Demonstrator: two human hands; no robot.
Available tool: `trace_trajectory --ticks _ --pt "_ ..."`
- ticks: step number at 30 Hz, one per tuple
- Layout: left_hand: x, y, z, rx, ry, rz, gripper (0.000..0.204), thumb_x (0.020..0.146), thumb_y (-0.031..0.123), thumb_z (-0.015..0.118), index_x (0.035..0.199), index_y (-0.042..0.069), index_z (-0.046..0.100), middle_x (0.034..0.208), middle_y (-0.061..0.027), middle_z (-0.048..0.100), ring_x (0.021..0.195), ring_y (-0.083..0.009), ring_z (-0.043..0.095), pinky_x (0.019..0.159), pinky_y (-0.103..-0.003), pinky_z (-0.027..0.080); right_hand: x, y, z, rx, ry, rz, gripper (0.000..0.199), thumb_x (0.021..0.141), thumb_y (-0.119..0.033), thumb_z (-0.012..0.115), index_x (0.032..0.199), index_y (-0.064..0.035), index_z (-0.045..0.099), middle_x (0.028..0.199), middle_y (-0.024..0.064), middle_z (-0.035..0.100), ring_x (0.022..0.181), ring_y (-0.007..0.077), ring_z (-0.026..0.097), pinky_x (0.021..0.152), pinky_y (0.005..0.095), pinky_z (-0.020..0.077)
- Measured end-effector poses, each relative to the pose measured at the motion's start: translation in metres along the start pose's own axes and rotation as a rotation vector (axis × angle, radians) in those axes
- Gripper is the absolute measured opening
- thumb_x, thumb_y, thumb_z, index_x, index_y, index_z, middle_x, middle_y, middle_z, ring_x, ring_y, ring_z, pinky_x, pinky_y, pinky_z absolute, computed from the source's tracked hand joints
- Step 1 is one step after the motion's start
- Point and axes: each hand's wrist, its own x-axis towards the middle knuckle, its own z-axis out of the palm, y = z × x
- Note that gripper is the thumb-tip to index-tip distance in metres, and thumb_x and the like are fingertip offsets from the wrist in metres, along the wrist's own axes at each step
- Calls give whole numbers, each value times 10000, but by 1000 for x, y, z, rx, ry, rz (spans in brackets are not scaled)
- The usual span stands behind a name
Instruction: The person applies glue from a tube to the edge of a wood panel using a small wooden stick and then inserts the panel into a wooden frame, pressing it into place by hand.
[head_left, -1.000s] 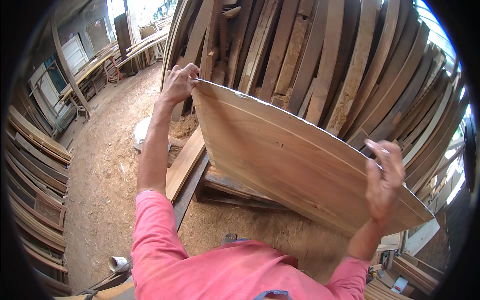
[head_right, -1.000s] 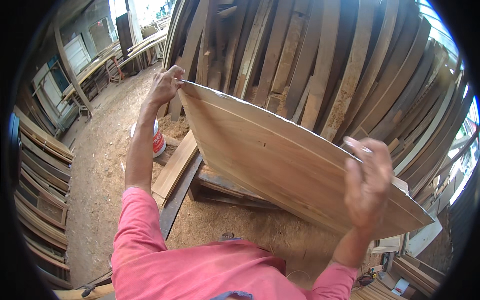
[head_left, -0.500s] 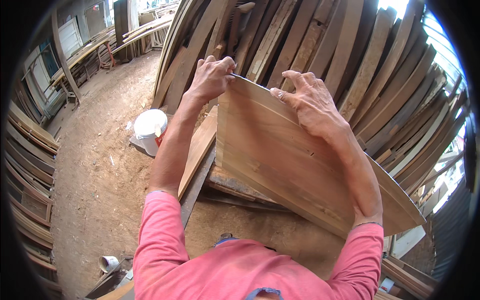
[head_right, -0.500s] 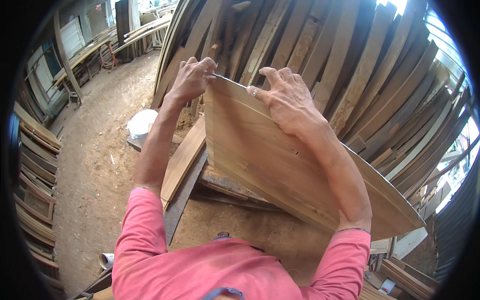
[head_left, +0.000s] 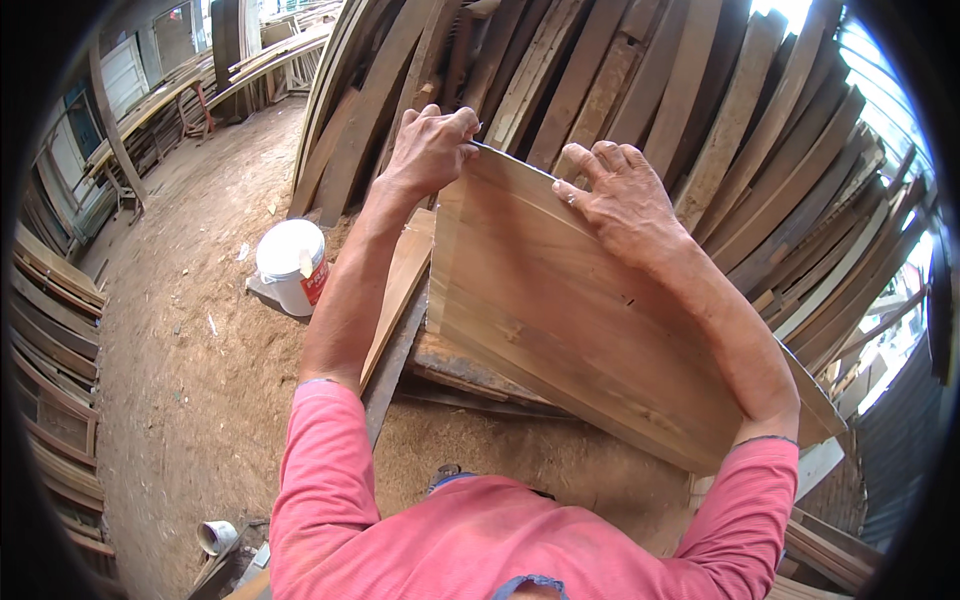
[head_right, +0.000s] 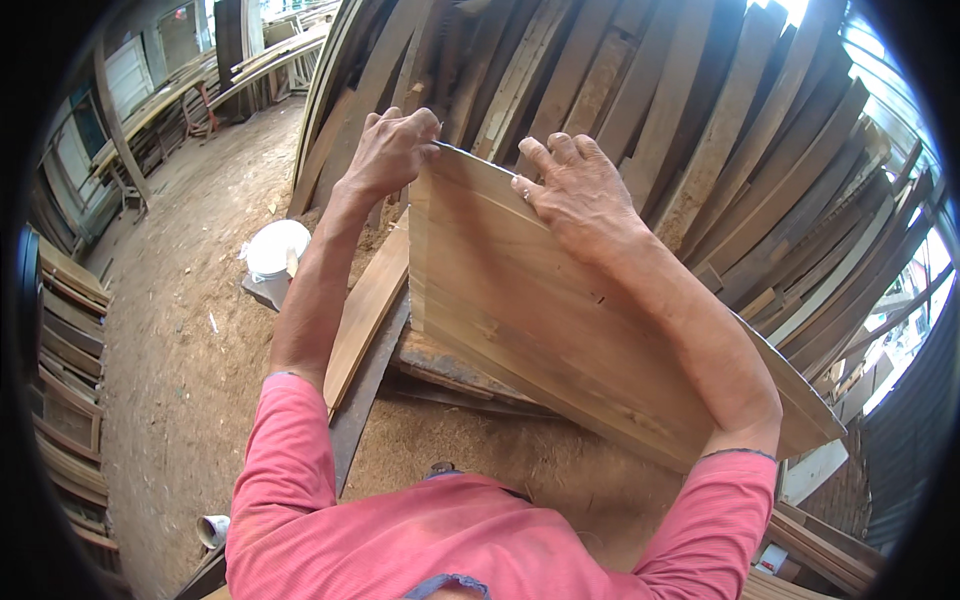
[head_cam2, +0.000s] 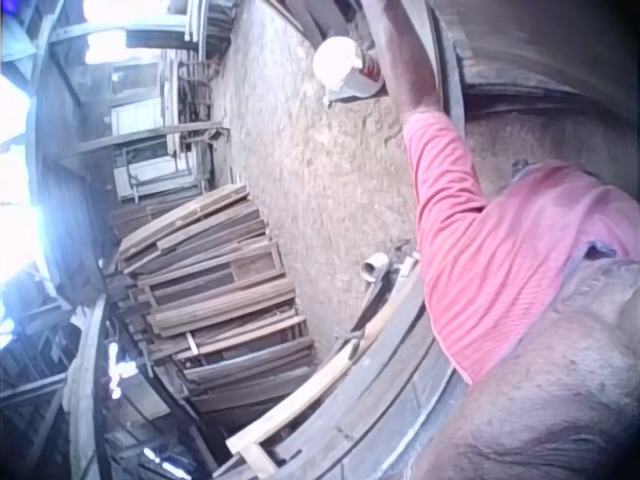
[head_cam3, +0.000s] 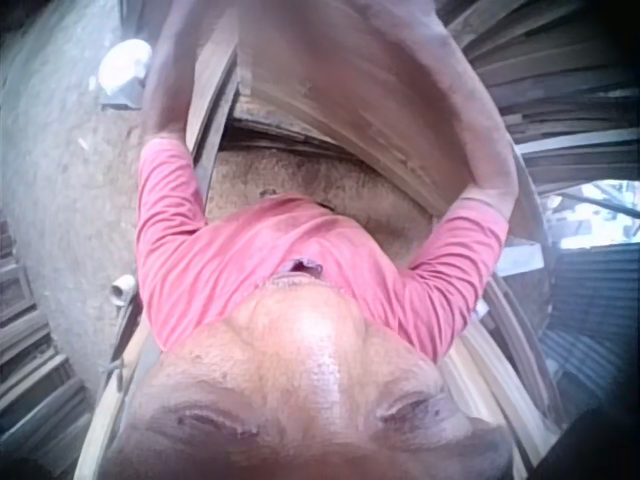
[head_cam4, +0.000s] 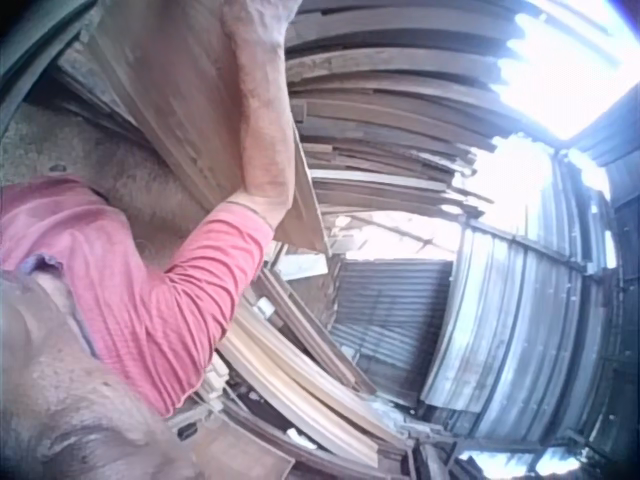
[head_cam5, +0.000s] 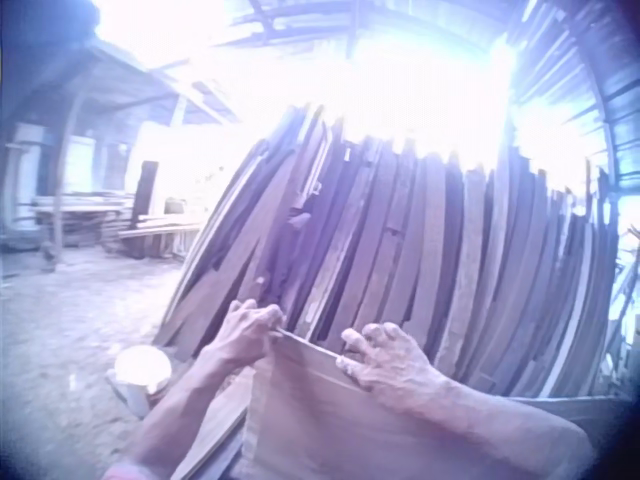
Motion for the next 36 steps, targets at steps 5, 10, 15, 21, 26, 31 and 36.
trace_trajectory --ticks 5,10,15,21,26,31,36 --pt "5 -2 2 20 -15 2 231 822 181 749 1018 107 651 969 -52 727 960 -239 601 898 -374 370 -1 2 0 -13 -21 -15 310 852 -136 600 1141 -176 704 1396 92 473 1297 285 435 1101 402 342" --pt "14 6 10 33 -25 22 216 827 170 741 1018 127 651 956 -55 722 944 -250 606 891 -385 368 -53 29 -29 324 168 216 242 774 40 571 952 -75 687 1355 140 497 1253 320 475 1073 434 386" --pt "9 -11 13 -9 113 127 189 826 126 703 1005 119 642 914 -86 706 914 -325 638 798 -455 471 -187 45 -62 589 465 658 457 780 123 457 1119 -72 693 1280 121 529 1089 238 540 964 355 438" --pt "-1 -7 12 -20 69 58 259 810 34 705 1050 73 617 955 -98 676 910 -304 617 803 -426 472 -341 5 -37 962 687 1239 569 874 86 446 1419 -52 535 968 -22 529 816 29 433 722 172 374" --pt "-10 -13 22 -91 76 -8 326 844 -33 665 1149 66 606 969 -119 670 913 -288 651 820 -394 493 -387 -4 -5 1254 714 1325 626 862 70 469 1482 -13 430 933 -28 537 759 13 430 673 165 375" --pt "-15 -25 16 -39 75 -38 282 883 22 664 1155 62 604 1031 -110 659 981 -275 638 884 -391 478 -421 11 9 1330 870 1388 624 863 50 479 1482 -2 418 929 -26 552 661 6 393 581 161 343" --pt "-22 -30 10 -52 54 -93 291 894 49 673 1175 52 602 1086 -119 664 1029 -257 629 911 -385 473 -426 9 19 1328 896 1410 611 866 43 478 1473 -21 444 920 -29 549 641 1 382 555 158 329"
